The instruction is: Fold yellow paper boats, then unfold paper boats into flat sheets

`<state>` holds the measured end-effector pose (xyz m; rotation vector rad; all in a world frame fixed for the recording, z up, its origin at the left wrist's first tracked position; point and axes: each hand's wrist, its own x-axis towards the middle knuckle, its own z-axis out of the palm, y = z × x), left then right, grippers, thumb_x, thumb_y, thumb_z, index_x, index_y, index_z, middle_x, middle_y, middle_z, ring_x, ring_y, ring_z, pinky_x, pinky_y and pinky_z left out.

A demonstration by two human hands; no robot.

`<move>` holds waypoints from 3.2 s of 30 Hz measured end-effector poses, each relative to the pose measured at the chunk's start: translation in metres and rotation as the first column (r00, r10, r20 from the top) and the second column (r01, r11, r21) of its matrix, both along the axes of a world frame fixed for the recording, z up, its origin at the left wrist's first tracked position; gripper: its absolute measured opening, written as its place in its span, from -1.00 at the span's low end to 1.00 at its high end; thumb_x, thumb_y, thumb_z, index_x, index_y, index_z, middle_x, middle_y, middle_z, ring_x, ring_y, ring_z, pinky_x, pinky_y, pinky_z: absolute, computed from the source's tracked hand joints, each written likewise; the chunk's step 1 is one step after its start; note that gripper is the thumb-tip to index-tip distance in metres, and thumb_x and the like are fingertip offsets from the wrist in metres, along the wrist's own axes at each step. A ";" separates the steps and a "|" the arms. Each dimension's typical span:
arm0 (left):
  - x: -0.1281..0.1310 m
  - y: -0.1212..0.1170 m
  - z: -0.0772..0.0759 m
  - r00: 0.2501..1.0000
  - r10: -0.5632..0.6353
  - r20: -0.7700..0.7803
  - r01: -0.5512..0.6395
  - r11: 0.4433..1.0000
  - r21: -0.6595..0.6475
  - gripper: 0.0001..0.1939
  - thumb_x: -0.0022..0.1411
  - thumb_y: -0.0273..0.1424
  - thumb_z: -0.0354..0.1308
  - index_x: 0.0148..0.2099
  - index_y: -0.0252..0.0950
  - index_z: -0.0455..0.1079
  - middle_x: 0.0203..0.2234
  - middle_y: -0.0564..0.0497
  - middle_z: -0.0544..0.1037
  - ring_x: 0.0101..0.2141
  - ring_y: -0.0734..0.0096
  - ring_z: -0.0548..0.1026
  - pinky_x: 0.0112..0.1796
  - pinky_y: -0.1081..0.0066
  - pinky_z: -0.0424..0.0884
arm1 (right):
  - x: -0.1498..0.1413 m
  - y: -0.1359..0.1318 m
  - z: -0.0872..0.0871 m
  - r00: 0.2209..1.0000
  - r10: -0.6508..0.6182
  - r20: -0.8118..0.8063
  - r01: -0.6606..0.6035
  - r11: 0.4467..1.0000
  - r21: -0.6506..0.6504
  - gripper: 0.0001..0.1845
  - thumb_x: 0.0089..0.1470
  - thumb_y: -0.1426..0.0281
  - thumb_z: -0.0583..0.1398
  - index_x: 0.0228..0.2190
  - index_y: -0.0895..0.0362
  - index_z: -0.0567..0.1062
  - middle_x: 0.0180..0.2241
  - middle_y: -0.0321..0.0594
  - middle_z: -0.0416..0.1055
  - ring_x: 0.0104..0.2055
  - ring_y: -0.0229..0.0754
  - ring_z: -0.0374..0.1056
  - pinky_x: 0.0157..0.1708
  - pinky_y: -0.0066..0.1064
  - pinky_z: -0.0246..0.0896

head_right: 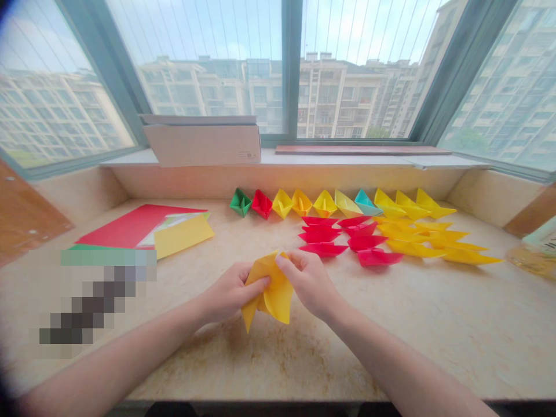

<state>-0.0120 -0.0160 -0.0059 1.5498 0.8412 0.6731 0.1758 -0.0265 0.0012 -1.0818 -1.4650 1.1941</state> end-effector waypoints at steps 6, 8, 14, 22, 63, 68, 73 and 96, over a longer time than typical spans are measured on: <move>0.000 -0.002 -0.002 0.999 -0.045 -0.015 0.044 0.999 -0.005 -0.57 0.18 -0.05 0.21 -0.29 -0.38 0.44 -0.46 0.01 0.46 -0.45 0.45 0.40 -0.45 0.51 0.31 | -0.002 0.003 -0.002 1.000 -0.009 -0.025 0.009 1.000 0.025 -0.48 0.17 -0.05 0.12 -0.54 0.12 0.38 -0.55 -0.31 0.32 -0.50 -0.25 0.23 -0.52 -0.44 0.09; 0.001 -0.003 -0.004 0.996 -0.081 -0.030 0.081 0.997 -0.001 -0.56 0.18 -0.04 0.21 -0.31 -0.39 0.44 -0.49 0.02 0.45 -0.47 0.46 0.39 -0.47 0.53 0.29 | -0.005 0.002 -0.002 0.999 -0.032 -0.008 0.032 0.999 0.039 -0.41 0.14 -0.14 0.09 -0.55 0.12 0.37 -0.56 -0.29 0.32 -0.51 -0.23 0.24 -0.53 -0.44 0.10; 0.004 -0.003 -0.005 0.998 -0.054 0.027 0.055 0.997 -0.049 -0.55 0.16 -0.03 0.24 -0.27 -0.39 0.47 -0.46 -0.01 0.51 -0.46 0.43 0.46 -0.45 0.50 0.36 | -0.012 0.002 -0.014 0.992 -0.008 -0.124 0.001 0.998 -0.055 -0.06 0.07 -0.34 -0.33 -0.33 0.10 0.48 -0.48 -0.16 0.46 -0.48 -0.13 0.38 -0.53 -0.38 0.23; -0.001 0.007 0.000 0.987 0.082 0.141 -0.061 0.987 -0.148 -0.56 0.16 -0.06 0.27 -0.21 -0.40 0.48 -0.44 -0.06 0.57 -0.50 0.43 0.51 -0.46 0.46 0.45 | -0.006 0.005 -0.010 0.982 0.039 -0.186 -0.046 0.998 -0.035 -0.40 0.19 -0.08 0.06 0.00 0.10 0.45 -0.49 -0.28 0.44 -0.56 -0.23 0.31 -0.57 -0.42 0.18; 0.004 -0.006 -0.001 0.979 0.151 -0.138 -0.119 0.969 0.216 -0.78 0.23 -0.32 0.08 -0.38 -0.37 0.39 -0.53 0.08 0.40 -0.50 0.52 0.35 -0.51 0.56 0.23 | -0.010 -0.001 -0.014 0.976 -0.215 0.025 0.205 0.953 0.223 -0.72 0.11 0.17 0.27 -0.23 0.10 0.49 -0.28 -0.18 0.51 -0.28 -0.14 0.41 -0.27 -0.28 0.34; 0.003 -0.006 -0.001 0.977 0.130 -0.168 -0.089 0.969 0.228 -0.78 0.22 -0.32 0.07 -0.40 -0.36 0.38 -0.54 0.09 0.39 -0.50 0.51 0.35 -0.52 0.55 0.23 | -0.007 0.004 -0.011 0.993 -0.063 -0.102 0.072 0.993 0.090 -0.71 0.02 0.18 0.35 -0.30 0.10 0.51 -0.33 -0.23 0.51 -0.29 -0.16 0.40 -0.26 -0.32 0.30; 0.003 -0.006 -0.001 0.975 0.114 -0.192 -0.064 0.966 0.251 -0.76 0.22 -0.31 0.06 -0.43 -0.35 0.36 -0.56 0.10 0.37 -0.51 0.52 0.34 -0.53 0.56 0.20 | -0.005 0.005 -0.005 0.966 0.051 -0.254 -0.066 0.997 -0.051 -0.71 -0.04 0.20 0.39 -0.33 0.12 0.55 -0.33 -0.25 0.52 -0.27 -0.18 0.41 -0.20 -0.35 0.28; 0.002 -0.004 -0.004 0.998 0.056 0.001 -0.055 0.990 0.131 -0.57 0.29 -0.05 0.08 -0.32 -0.37 0.38 -0.52 0.07 0.37 -0.52 0.53 0.31 -0.53 0.55 0.20 | -0.005 0.008 -0.001 0.958 0.052 -0.283 -0.069 0.996 -0.049 -0.64 -0.11 0.15 0.43 -0.38 0.12 0.52 -0.37 -0.26 0.51 -0.32 -0.20 0.38 -0.25 -0.36 0.24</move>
